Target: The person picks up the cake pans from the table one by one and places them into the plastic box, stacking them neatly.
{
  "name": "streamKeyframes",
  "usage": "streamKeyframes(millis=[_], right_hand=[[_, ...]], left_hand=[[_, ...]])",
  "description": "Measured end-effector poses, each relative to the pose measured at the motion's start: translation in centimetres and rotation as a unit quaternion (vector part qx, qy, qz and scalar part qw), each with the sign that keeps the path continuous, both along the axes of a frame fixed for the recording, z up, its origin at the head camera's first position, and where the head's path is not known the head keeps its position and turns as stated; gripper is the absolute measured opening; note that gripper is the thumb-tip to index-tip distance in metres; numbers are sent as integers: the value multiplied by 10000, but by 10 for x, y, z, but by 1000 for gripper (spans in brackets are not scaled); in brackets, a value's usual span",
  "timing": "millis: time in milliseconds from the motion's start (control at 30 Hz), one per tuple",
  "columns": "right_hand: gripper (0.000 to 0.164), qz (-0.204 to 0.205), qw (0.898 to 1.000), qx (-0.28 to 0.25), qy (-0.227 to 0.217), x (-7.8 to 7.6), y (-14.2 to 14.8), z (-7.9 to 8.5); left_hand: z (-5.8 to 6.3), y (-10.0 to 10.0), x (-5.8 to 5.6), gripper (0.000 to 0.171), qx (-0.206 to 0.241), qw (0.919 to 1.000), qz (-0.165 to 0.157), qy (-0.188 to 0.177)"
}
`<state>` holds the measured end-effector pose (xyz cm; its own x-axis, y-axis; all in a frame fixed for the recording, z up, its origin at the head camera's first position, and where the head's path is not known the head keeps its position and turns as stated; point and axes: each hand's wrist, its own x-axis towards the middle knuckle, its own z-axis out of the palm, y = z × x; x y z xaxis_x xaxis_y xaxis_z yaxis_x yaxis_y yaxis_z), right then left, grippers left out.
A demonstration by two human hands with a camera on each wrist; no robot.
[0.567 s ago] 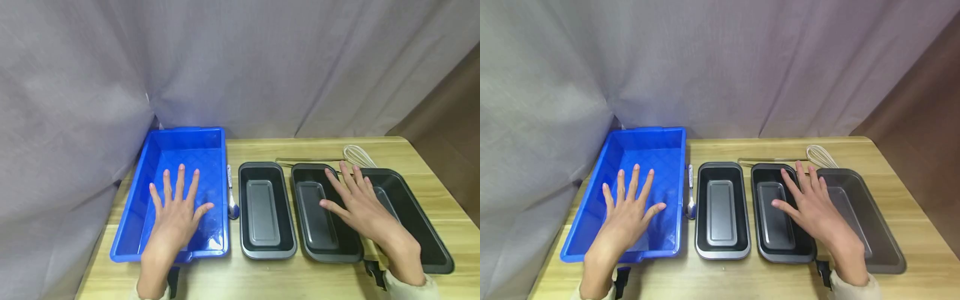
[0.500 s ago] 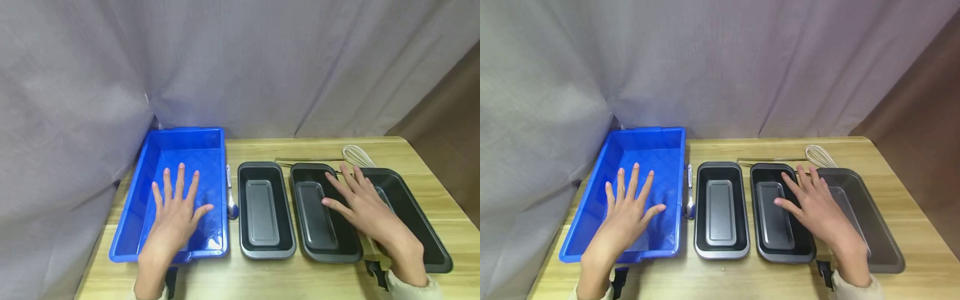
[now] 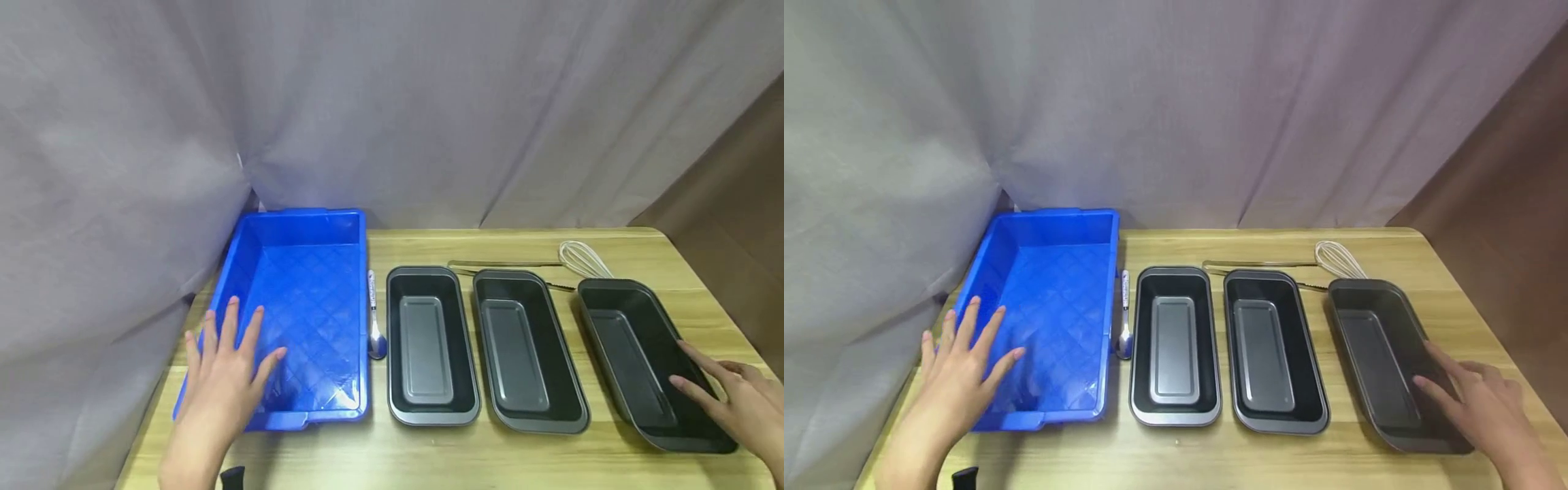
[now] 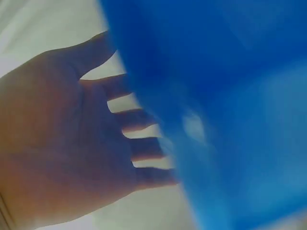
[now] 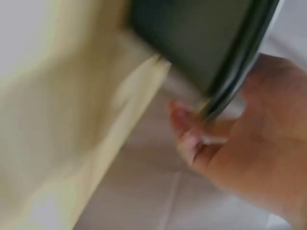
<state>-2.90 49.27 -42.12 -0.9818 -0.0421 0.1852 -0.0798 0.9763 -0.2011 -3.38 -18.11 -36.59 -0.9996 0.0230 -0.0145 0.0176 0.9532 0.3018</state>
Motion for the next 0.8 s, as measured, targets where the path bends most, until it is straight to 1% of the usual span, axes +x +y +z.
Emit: streamKeyframes(millis=[33, 100, 200, 267, 333, 433, 467, 533, 567, 633, 667, 700, 733, 800], right_hand=[[73, 84, 9998, -177, -73, 5, 5, -4], [76, 283, 9973, -681, -54, 15, 12, -13], [78, 324, 9926, -1166, -137, 20, 19, -18], [76, 345, 9926, -1144, -234, 22, 24, -19], [75, 328, 9944, -954, -319, 22, 26, -19], [73, 704, 9923, -1021, 24, 25, 28, -29], [73, 785, 9907, -1113, -1, 28, 29, -33], [75, 1086, 9845, -1377, 55, 32, 33, -41], [77, 1227, 9797, -1585, -15, 34, 35, -45], [87, 1414, 9711, -1911, -230, 38, 41, -49], [90, 1477, 9651, -2125, -415, 41, 44, -51], [93, 1578, 9598, -2273, -467, 43, 48, -54], [94, 1447, 9584, -2364, -674, 47, 50, -55], [93, 1258, 9509, -2605, -1101, 52, 54, -56]], left_hand=[[-4, -7, 2, 73, -20, 9999, 107, -78], [-12, -19, 7, 74, -4, 9993, 282, -242], [-21, -30, 13, 73, -1, 9984, 420, -374], [-26, -32, 18, 72, -11, 9984, 455, -321], [-29, -32, 21, 70, -11, 9986, 473, -241], [-34, -29, 25, 67, 69, 9987, 502, 39], [-35, -29, 27, 67, 126, 9985, 516, 150], [-39, -29, 30, 66, 196, 9975, 578, 357], [-42, -29, 34, 67, 238, 9967, 641, 442], [-47, -30, 41, 68, 354, 9946, 839, 492], [-50, -31, 44, 68, 402, 9935, 954, 470], [-52, -31, 47, 69, 442, 9925, 1063, 414], [-55, -32, 50, 69, 523, 9911, 1173, 353], [-59, -33, 53, 67, 699, 9879, 1341, 349]])
